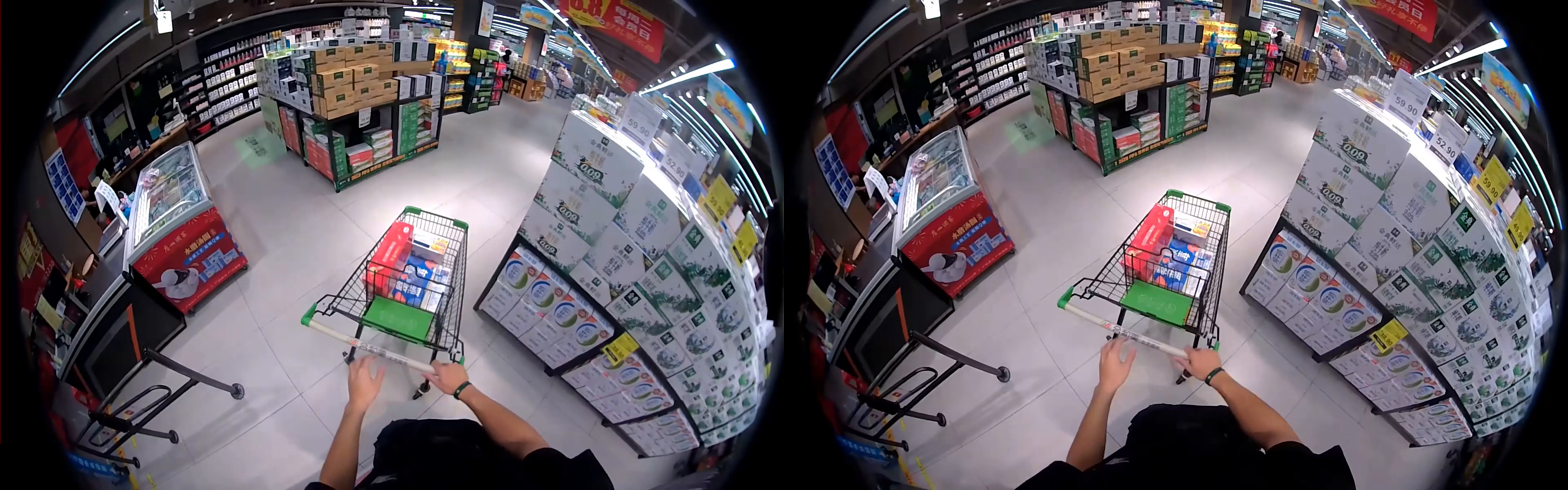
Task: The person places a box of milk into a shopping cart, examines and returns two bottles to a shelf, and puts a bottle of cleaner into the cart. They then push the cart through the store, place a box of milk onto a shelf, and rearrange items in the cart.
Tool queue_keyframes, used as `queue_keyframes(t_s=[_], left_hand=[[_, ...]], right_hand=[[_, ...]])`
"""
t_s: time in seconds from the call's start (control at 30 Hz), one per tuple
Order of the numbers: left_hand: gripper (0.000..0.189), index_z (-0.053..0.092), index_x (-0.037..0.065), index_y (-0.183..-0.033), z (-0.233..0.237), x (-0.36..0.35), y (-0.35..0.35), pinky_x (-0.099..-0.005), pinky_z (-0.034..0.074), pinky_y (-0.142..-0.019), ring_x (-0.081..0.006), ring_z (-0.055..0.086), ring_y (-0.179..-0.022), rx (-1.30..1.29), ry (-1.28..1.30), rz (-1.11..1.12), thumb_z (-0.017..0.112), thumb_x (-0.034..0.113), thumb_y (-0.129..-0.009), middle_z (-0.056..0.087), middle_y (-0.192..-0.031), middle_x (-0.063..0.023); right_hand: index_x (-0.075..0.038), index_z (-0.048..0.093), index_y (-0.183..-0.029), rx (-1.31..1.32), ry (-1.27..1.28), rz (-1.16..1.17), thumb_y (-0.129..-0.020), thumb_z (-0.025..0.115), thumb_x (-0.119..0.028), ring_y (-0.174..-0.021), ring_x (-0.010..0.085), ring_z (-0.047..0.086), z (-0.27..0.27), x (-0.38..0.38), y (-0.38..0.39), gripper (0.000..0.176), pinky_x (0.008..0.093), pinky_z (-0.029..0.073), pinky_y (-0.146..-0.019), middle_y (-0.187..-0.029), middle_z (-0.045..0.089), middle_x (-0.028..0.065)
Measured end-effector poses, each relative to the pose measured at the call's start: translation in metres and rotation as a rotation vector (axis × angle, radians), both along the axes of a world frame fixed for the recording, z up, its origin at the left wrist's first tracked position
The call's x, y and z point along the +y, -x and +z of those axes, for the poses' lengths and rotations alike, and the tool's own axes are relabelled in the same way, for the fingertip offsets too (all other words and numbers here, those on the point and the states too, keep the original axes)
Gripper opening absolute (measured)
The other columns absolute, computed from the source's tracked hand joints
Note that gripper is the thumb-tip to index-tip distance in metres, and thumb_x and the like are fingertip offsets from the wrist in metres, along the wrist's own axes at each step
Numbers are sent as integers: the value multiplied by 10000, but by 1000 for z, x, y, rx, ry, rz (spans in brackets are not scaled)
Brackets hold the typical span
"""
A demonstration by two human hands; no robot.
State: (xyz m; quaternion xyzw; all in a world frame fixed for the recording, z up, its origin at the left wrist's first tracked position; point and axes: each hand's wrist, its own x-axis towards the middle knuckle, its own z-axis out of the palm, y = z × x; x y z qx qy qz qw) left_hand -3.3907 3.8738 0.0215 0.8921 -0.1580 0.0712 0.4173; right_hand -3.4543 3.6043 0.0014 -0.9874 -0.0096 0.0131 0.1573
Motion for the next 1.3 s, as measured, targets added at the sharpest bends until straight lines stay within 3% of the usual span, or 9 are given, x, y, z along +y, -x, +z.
queue_keyframes(t_s=[0.07,0.2,0.27,0.5,0.73,0.9,1.1,1.27,1.3], left_hand=[[512,657,103,-1267,1,4,-43,-573,316,-1120,-401,394,-1378,-170,-114,-26,754,390,-854,536,-1385,-187],[644,659,187,-1297,9,11,-127,-722,172,-1130,-430,330,-1435,-332,-398,-16,728,602,-809,526,-1421,-187],[757,668,253,-1314,-23,20,-159,-784,77,-1108,-418,252,-1483,-153,-604,-220,649,763,-755,502,-1460,-184],[648,707,387,-1253,-36,-3,-183,-746,69,-1146,-363,187,-1520,-230,-697,-286,578,803,-773,464,-1533,-58],[645,678,406,-1284,-16,-28,-256,-766,19,-1138,-336,82,-1551,-101,-764,-340,562,801,-788,384,-1594,-56],[669,694,384,-1255,-16,-41,-332,-792,33,-1115,-323,235,-1510,-52,-798,-406,561,823,-769,525,-1476,-18],[744,674,368,-1287,-14,-65,-421,-768,37,-1131,-299,326,-1474,-49,-853,-467,538,865,-751,535,-1467,12],[871,604,315,-1383,-19,-93,-487,-767,47,-1116,-329,318,-1468,-124,-815,-483,584,868,-710,499,-1483,-109],[956,490,321,-1476,-9,-105,-499,-779,68,-1103,-340,271,-1488,-31,-859,-510,628,850,-692,410,-1546,-146]], right_hand=[[-107,669,-918,-20,51,0,-917,560,-651,-668,383,685,-4,-31,-14,554,507,535,-602,-707,686,166],[-114,689,-903,27,173,-8,-879,563,-710,-744,370,703,-2,-99,-46,610,512,542,-659,-733,702,151],[-111,688,-903,47,201,2,-865,571,-723,-756,364,706,3,-119,-57,625,508,544,-659,-747,708,151],[-110,632,-831,-46,233,38,-857,612,-686,-667,361,692,2,-153,-80,577,482,542,-624,-705,691,137],[-119,617,-802,-166,193,45,-843,639,-678,-606,342,673,0,-175,-147,562,466,524,-568,-658,672,112],[-124,648,-802,-94,126,0,-849,624,-693,-611,329,679,8,-177,-198,571,463,522,-558,-653,672,108],[-144,676,-881,7,120,-60,-849,623,-670,-664,336,696,13,-192,-259,529,488,534,-603,-717,699,91],[-147,676,-1064,130,44,-56,-834,686,-438,-865,318,703,9,-214,-304,371,469,556,-705,-964,706,104],[-147,667,-1126,146,-38,-67,-781,750,-412,-1077,339,637,11,-218,-316,443,487,539,-827,-1114,662,128]])
